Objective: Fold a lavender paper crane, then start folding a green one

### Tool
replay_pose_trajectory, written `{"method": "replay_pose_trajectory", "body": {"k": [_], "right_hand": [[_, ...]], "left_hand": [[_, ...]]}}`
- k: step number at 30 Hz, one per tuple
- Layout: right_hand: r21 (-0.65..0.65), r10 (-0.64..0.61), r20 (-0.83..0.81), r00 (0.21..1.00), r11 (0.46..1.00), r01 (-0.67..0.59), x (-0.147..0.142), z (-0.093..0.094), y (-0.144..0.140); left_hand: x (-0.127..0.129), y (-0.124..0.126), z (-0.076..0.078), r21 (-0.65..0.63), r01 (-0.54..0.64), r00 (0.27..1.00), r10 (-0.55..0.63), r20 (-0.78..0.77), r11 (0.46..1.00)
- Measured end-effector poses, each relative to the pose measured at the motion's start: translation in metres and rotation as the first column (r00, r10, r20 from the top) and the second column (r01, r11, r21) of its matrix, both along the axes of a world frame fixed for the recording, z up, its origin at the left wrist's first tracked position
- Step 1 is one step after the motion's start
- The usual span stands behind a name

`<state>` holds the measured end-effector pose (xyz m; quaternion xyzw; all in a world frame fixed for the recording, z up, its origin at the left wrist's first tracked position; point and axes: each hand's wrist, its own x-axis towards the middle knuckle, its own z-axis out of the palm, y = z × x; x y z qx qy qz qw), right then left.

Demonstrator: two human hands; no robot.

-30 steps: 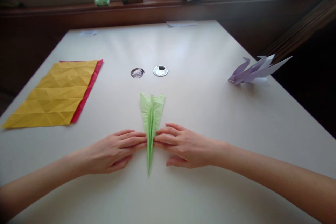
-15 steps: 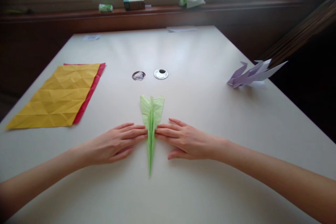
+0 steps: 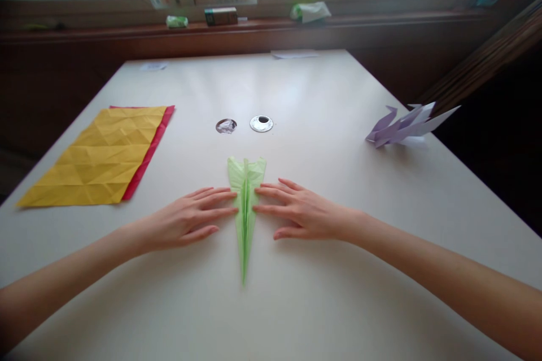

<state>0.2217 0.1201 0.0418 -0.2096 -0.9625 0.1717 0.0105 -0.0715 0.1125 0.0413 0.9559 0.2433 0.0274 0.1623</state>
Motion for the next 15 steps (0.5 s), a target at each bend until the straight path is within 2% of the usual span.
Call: {"method": "replay_pose_trajectory", "body": {"k": [15], "right_hand": [[0.034,-0.057,0.046,0.997,0.998,0.055,0.006,-0.003,0.021]], "left_hand": [[-0.005,0.019,0.001,0.09,-0.104,0.995,0.103,0.02,0.99]]}}
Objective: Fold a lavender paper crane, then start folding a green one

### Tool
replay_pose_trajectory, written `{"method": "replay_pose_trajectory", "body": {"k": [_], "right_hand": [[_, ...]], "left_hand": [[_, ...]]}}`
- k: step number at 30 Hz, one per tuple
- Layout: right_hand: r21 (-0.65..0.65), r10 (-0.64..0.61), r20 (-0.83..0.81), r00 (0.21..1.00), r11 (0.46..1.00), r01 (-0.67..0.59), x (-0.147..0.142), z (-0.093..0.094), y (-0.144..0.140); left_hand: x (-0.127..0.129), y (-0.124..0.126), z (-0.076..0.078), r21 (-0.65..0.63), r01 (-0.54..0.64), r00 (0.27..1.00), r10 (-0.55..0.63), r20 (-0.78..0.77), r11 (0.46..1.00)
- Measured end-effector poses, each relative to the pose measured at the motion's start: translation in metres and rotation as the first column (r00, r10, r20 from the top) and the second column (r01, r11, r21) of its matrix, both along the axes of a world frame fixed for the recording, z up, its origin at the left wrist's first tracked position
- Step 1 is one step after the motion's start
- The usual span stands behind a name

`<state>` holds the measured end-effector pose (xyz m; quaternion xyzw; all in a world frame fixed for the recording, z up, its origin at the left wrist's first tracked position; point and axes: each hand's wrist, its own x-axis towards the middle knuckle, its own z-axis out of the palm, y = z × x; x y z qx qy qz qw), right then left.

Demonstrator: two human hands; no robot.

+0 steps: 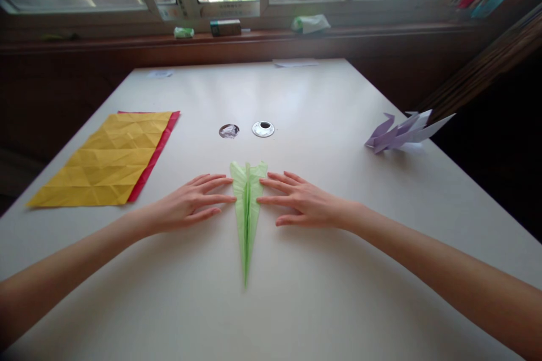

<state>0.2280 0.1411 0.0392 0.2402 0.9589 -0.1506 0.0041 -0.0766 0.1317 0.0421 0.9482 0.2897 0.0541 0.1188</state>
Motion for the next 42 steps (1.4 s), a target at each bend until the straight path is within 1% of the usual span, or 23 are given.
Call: {"method": "replay_pose_trajectory", "body": {"k": [3,6,9,13,16,19,21,23,26,28,30,32,35,39,42], "right_hand": [[-0.021,-0.013,-0.015,1.0,1.0,0.013,-0.001,0.0,0.002],[-0.033,-0.035,-0.029,0.999,0.999,0.035,-0.001,0.001,0.005],[-0.033,-0.054,-0.009,0.999,0.998,0.053,0.0,0.0,0.009],[-0.067,-0.094,0.015,0.995,0.993,0.094,0.003,0.0,0.015],[-0.11,-0.106,0.022,0.994,0.988,0.108,0.003,0.0,0.02],[-0.137,-0.111,0.024,0.994,0.984,0.113,0.003,0.001,0.023],[-0.144,-0.117,0.022,0.993,0.983,0.119,0.003,0.001,0.024],[-0.14,-0.118,0.024,0.993,0.983,0.12,0.003,0.001,0.024],[-0.096,-0.105,0.004,0.994,0.99,0.105,0.003,0.002,0.021],[-0.052,-0.077,-0.027,0.997,0.996,0.075,0.002,0.003,0.016],[-0.032,-0.036,-0.049,0.998,0.999,0.034,-0.001,0.004,0.012],[-0.047,-0.003,-0.064,0.998,0.999,0.0,-0.004,0.004,0.009],[-0.085,0.011,-0.096,0.995,0.996,-0.02,-0.009,0.002,0.009],[-0.13,-0.024,-0.131,0.991,0.992,0.007,-0.009,-0.002,0.017],[-0.183,-0.061,-0.124,0.99,0.982,0.038,-0.006,0.0,0.024]], "left_hand": [[0.002,0.001,0.001,0.045,0.021,1.0,-0.021,-0.006,0.999],[0.007,0.002,0.002,0.099,0.017,1.0,-0.016,-0.006,0.995],[0.01,0.005,0.002,0.087,-0.002,1.0,0.001,0.006,0.996],[0.008,0.014,0.003,-0.046,-0.066,0.998,0.067,0.014,0.997],[0.005,0.022,0.004,-0.189,-0.121,0.993,0.12,-0.016,0.975],[0.004,0.03,0.007,-0.296,-0.14,0.99,0.131,-0.049,0.945],[0.005,0.034,0.008,-0.324,-0.134,0.991,0.122,-0.056,0.936],[0.006,0.034,0.009,-0.307,-0.126,0.992,0.116,-0.051,0.943],[0.009,0.028,0.01,-0.193,-0.09,0.996,0.09,-0.012,0.977],[0.011,0.022,0.008,-0.115,-0.029,0.999,0.031,0.018,0.993],[0.013,0.017,0.005,-0.087,0.021,0.999,-0.018,0.046,0.996],[0.014,0.014,0.002,-0.087,0.047,0.997,-0.041,0.071,0.995],[0.015,0.015,-0.002,-0.11,0.033,0.995,-0.023,0.094,0.993],[0.015,0.021,-0.002,-0.198,-0.021,0.996,0.038,0.085,0.98],[0.015,0.025,0.0,-0.276,-0.049,0.995,0.072,0.075,0.96]]}}
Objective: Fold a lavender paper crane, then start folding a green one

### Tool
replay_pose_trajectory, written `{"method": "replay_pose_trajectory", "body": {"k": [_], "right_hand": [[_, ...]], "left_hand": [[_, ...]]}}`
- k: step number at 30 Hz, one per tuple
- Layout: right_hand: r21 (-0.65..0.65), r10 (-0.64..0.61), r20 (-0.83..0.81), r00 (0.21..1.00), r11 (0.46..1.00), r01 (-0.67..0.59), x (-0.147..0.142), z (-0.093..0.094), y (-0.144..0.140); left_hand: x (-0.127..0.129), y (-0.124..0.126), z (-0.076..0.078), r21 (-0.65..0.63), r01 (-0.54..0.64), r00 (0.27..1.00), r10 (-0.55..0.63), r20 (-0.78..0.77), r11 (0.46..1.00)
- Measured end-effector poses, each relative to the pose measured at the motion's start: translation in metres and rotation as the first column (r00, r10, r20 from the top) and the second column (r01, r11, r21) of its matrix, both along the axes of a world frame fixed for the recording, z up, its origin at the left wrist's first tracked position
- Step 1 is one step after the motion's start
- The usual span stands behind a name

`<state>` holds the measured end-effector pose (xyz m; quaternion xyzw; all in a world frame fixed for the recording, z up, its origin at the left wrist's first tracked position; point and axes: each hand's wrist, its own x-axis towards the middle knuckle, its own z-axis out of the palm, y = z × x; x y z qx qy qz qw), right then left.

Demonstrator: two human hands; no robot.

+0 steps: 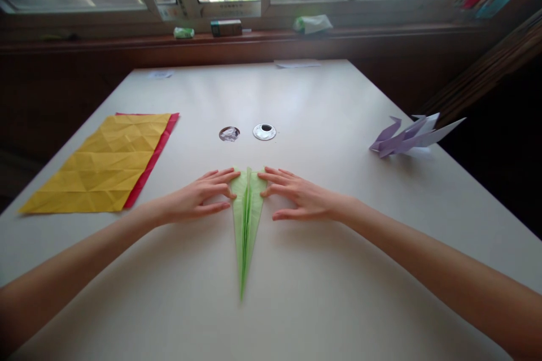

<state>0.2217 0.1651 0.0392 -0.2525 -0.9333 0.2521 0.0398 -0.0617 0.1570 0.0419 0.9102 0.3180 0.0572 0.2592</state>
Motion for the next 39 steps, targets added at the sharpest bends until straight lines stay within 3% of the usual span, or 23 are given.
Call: {"method": "replay_pose_trajectory", "body": {"k": [7,17,25,32,39], "right_hand": [[-0.123,-0.043,0.039,0.998,0.991,0.048,0.0,0.005,0.007],[-0.086,-0.101,-0.036,0.994,0.991,0.098,0.001,-0.003,0.005],[0.076,-0.093,-0.08,0.992,0.992,0.099,0.002,-0.008,0.0],[0.353,-0.078,-0.207,0.975,0.924,0.148,0.004,-0.015,-0.006],[0.389,0.013,-0.104,0.995,0.921,0.029,0.001,-0.014,-0.007]], "left_hand": [[0.002,0.006,0.001,-0.091,-0.037,0.999,0.038,0.005,0.995],[-0.002,0.003,-0.013,-0.034,-0.095,0.991,0.097,0.09,0.995],[-0.001,-0.002,-0.013,0.113,-0.106,0.987,0.091,0.133,0.988],[0.001,-0.009,-0.017,0.293,-0.302,0.901,0.171,0.398,0.907],[0.01,-0.026,-0.013,0.296,-0.117,0.963,0.036,0.265,0.948]]}}
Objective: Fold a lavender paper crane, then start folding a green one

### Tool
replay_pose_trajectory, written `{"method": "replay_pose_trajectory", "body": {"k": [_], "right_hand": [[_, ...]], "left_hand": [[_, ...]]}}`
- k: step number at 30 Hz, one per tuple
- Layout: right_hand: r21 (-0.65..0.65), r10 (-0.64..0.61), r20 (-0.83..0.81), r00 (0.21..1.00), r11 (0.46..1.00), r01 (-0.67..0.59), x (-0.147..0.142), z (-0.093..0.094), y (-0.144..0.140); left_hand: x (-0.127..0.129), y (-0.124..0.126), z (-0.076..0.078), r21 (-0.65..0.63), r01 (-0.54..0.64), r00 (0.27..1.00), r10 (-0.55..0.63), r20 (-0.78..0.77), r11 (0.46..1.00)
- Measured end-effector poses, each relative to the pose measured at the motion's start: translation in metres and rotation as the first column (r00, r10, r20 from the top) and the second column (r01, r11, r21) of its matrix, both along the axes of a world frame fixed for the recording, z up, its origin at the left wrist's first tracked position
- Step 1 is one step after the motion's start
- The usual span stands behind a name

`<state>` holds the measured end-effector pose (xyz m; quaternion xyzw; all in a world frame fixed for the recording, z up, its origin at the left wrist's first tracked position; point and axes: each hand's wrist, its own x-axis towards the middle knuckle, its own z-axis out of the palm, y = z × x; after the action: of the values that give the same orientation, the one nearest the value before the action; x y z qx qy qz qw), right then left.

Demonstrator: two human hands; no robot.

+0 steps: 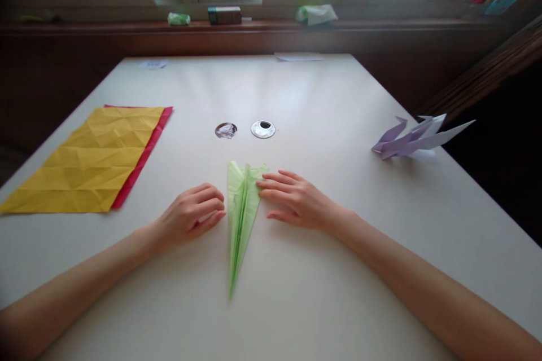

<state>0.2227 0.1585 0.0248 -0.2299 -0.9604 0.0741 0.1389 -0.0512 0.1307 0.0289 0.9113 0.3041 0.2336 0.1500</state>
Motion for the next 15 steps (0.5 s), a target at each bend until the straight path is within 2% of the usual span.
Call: {"method": "replay_pose_trajectory", "body": {"k": [3,9,12,15], "right_hand": [[0.036,-0.019,-0.055,0.998,0.999,0.021,-0.002,0.0,-0.002],[0.161,-0.012,-0.134,0.991,0.986,0.033,-0.004,-0.001,-0.01],[0.16,0.009,-0.17,0.985,0.987,0.019,-0.005,-0.001,-0.012],[0.157,0.019,-0.284,0.959,0.987,0.027,-0.006,0.001,-0.013]], "left_hand": [[0.002,-0.002,0.001,-0.051,-0.014,1.0,0.013,-0.02,0.999],[0.006,-0.005,0.004,-0.126,-0.13,0.99,0.121,-0.079,0.984],[0.008,-0.006,0.0,-0.122,-0.195,0.979,0.185,-0.09,0.973],[0.008,-0.006,-0.003,-0.165,-0.241,0.97,0.235,-0.054,0.956]]}}
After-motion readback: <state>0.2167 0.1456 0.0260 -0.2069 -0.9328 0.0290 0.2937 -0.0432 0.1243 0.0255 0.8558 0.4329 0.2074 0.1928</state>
